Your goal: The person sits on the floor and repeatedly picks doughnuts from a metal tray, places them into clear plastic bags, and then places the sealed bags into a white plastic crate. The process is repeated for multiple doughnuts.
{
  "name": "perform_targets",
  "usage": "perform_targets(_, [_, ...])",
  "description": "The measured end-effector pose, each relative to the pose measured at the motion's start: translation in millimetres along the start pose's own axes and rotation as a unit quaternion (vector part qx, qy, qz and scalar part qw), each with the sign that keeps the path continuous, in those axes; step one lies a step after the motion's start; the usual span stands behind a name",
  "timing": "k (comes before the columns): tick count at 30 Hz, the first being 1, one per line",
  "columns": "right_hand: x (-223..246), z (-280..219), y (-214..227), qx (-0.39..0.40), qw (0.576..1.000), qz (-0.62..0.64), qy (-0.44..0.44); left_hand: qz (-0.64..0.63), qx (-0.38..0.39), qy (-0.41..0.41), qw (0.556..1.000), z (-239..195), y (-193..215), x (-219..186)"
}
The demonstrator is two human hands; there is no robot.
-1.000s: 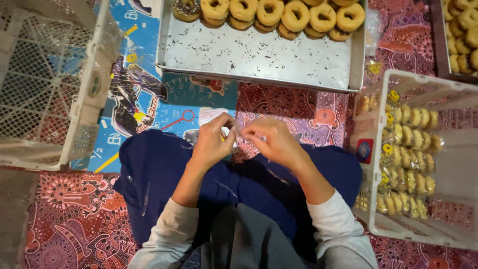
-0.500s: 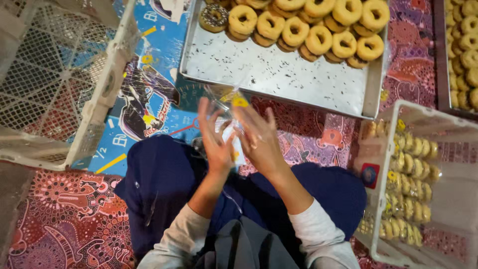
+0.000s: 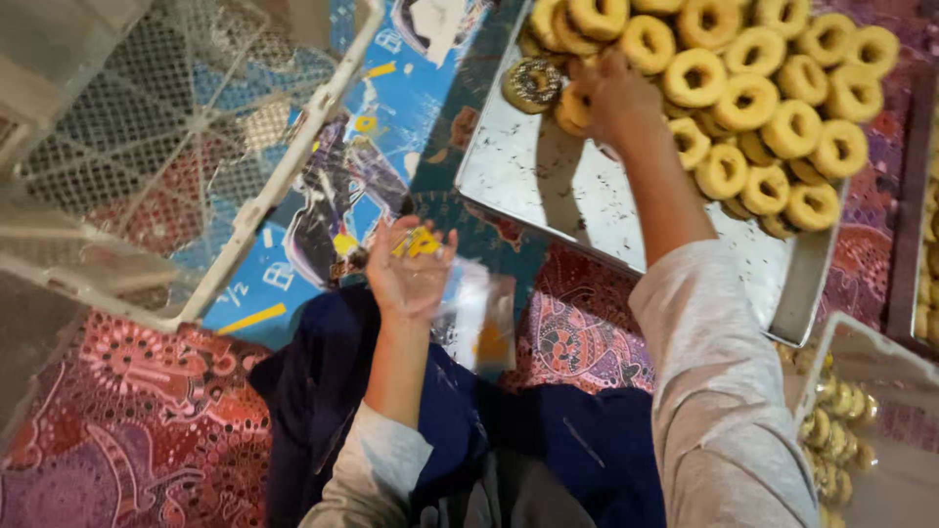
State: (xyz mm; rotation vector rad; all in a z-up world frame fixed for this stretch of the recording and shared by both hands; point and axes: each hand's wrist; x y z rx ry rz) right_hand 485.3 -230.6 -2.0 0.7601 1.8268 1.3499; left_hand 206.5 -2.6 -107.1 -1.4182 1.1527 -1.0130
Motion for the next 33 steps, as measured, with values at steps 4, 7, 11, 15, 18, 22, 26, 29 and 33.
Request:
perform_targets(4, [5.5, -18.1, 18.3, -0.017, 0.989, 0.145, -0.019, -0.065, -0.033, 0.002, 0.997, 8.5, 17.7, -1.2])
perform_targets(7, [46.7, -94.7, 28.6, -0.079, 0.809, 0.58, -0.053, -0.135, -0.016, 0.002, 0.991, 14.9, 25.5, -2.8])
perform_targets(11, [142.2, -213.4, 3.8, -0.086, 0.422, 0.898, 0.087, -0.133, -0.012, -0.04, 0.99, 6.4, 26.0, 5.4])
perform_targets(15, [215.6, -249.8, -25.0, -0.139, 0.372, 0.916, 0.067, -0.109, 0.073, -0.052, 0.99, -4.3, 17.1, 18.7])
perform_targets(18, [237.2, -245.7, -28.0, -0.231, 0.725, 0.649, 0.003, -0.015, 0.082, -0.088, 0.993, -16.3, 11.1, 38.1])
perform_targets(22, [248.2, -244.0, -9.3, -0.226, 0.824, 0.518, -0.016, -0.005, 0.178, -0.097, 0.979, -25.0, 1.6, 50.2])
perform_targets(26, [240.8, -247.3, 1.9, -0.248, 0.821, 0.513, -0.041, 0.121, 0.092, -0.023, 0.988, -62.4, -14.4, 84.5])
perform_targets(29, [227.1, -247.4, 3.1, -0.195, 0.762, 0.618, -0.017, 0.516, 0.159, -0.112, 0.834, -115.1, -35.2, 71.5])
perform_targets(33, [229.9, -266.0, 2.5, -0.034, 0.596, 0.799, 0.073, 0.824, 0.306, -0.265, 0.396, -154.7, -59.3, 11.4])
Point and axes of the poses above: each hand's wrist, its own z-axis towards the middle knuckle, its own y-axis out of the back of the hand, x = y × z, and after that the axes turned 12 degrees about x, right-handed
